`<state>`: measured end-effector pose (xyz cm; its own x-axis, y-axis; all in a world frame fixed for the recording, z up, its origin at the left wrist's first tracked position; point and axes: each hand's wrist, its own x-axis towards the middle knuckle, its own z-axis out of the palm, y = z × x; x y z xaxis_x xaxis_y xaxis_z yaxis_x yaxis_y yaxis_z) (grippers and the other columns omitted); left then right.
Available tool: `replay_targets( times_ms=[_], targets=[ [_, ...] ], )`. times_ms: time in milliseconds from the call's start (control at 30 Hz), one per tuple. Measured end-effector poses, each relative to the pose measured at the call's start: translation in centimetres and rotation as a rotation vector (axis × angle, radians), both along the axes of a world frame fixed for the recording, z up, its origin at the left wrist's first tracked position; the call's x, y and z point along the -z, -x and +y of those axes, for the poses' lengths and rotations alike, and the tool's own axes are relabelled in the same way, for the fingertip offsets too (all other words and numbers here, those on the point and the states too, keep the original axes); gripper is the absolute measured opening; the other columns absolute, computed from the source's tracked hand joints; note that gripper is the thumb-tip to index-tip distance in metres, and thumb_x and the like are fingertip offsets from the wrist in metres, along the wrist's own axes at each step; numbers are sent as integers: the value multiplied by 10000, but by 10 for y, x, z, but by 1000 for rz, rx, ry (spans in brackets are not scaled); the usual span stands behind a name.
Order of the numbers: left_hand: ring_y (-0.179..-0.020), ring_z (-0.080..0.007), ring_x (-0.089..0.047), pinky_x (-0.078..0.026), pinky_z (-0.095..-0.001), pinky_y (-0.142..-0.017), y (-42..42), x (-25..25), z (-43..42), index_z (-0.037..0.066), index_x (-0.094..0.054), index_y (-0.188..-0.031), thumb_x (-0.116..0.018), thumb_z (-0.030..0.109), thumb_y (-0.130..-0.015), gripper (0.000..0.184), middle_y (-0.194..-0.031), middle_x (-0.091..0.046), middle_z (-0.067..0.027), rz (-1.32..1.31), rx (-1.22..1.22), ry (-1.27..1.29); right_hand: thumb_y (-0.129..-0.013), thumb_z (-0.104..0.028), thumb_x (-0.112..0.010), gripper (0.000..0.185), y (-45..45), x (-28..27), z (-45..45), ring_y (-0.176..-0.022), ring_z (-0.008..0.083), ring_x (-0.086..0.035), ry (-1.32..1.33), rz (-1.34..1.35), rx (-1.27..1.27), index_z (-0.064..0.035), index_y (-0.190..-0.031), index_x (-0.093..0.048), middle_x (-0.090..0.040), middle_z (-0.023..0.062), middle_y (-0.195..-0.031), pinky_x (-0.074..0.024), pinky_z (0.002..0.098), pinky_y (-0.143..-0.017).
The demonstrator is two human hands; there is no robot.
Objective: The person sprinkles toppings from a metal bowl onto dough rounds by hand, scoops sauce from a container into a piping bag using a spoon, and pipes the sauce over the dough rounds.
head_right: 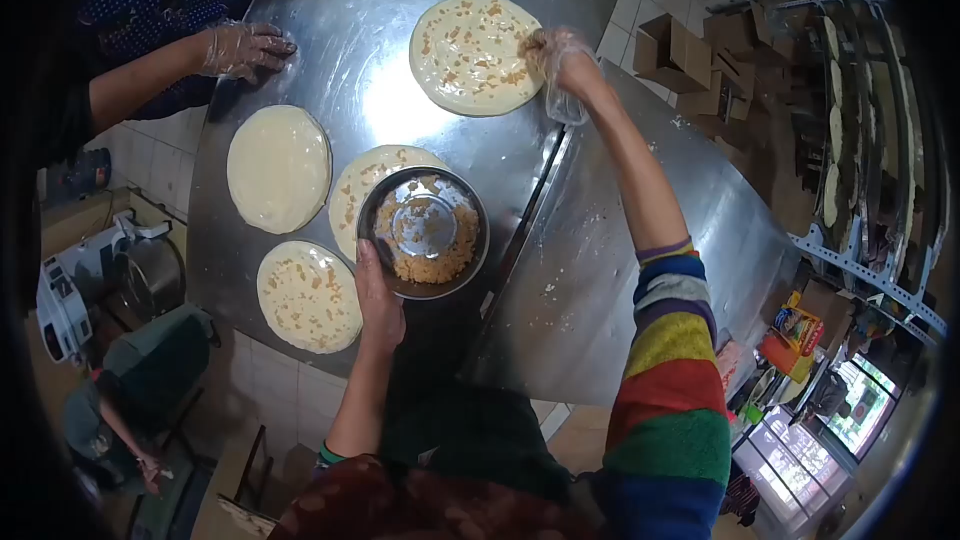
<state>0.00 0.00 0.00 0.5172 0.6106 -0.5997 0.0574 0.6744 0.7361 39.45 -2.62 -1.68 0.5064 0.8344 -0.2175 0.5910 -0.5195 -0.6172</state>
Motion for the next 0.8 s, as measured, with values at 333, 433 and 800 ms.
replay_targets(
  times_ms=[333, 433, 800],
  targets=[
    [-1251, -184, -438, -389, -319, -1014, 8, -14, -3, -23, -320, -1391, -326, 447, -1017, 601, -1380, -410, -129, 83, -22, 17, -887, -152, -614, 175, 77, 32, -10, -834, 322, -605, -111, -138, -76, 7, -949, -658, -626, 179, -880, -479, 395, -740],
    [-1252, -193, -436, -362, -321, -1035, 10, -6, -7, -50, -333, -1378, -321, 449, -1017, 615, -1377, -413, -145, 176, -10, -100, -881, -170, -626, 200, 77, 28, -10, -858, 307, -618, -151, -84, -49, 1, -976, -665, -636, 184, -904, -497, 384, -757],
    [-1191, -224, -447, -327, -322, -1026, 0, -21, 7, -68, -326, -1375, -332, 302, -1037, 501, -1290, -471, -186, 94, -11, -414, -886, -236, -608, 334, 203, -102, -14, -986, 360, -605, 64, 52, -458, -2, -1124, -609, -599, 209, -1055, -503, 418, -831]
  ],
)
